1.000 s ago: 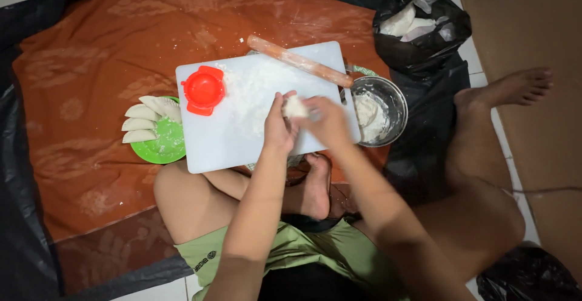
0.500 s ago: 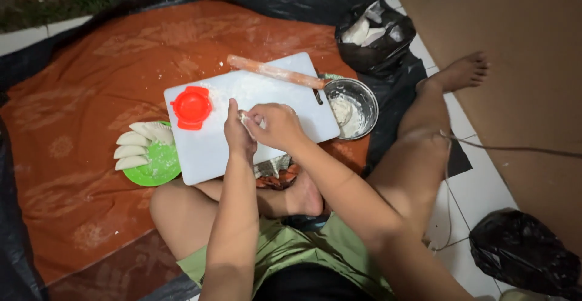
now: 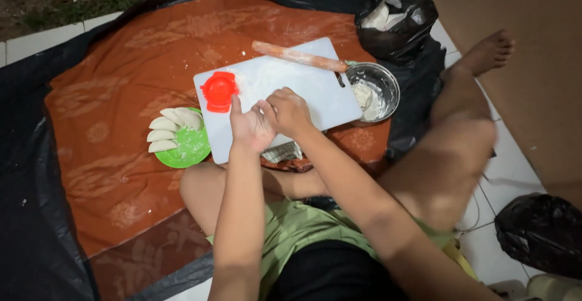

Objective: Rolling out dough and using a plastic mold to shape dumplings.

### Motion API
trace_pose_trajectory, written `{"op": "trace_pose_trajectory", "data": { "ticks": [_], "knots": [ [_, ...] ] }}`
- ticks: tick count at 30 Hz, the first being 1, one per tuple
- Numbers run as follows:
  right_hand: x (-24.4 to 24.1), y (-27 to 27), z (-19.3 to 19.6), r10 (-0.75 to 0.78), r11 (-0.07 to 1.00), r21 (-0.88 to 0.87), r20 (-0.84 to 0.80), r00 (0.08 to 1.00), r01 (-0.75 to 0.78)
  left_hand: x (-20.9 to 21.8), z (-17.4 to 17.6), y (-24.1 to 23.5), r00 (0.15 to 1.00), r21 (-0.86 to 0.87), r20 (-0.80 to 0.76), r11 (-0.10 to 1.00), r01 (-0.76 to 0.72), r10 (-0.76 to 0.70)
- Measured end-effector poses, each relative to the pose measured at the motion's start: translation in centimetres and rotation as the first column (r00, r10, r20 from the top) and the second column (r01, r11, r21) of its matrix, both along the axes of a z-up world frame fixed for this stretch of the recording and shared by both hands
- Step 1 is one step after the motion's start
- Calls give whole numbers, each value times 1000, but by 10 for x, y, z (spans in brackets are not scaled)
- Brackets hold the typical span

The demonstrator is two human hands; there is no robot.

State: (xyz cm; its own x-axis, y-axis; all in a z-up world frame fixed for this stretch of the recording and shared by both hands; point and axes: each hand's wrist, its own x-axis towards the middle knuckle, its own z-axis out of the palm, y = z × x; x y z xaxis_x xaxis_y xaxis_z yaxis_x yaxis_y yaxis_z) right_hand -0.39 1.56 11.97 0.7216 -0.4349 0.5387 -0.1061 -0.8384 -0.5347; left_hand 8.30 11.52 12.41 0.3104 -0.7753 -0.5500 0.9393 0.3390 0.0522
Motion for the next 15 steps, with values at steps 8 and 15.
{"op": "trace_pose_trajectory", "data": {
  "ticks": [8, 15],
  "knots": [
    [6, -6, -39, -140, 884, 419, -188, 972, 208, 19, -64, 0, 546, 552, 686, 833, 37, -480],
    [14, 31, -8, -68, 465, 871, -144, 987, 160, -24, -18, -4, 235, 490, 869, 819, -299, -434]
  ]
}}
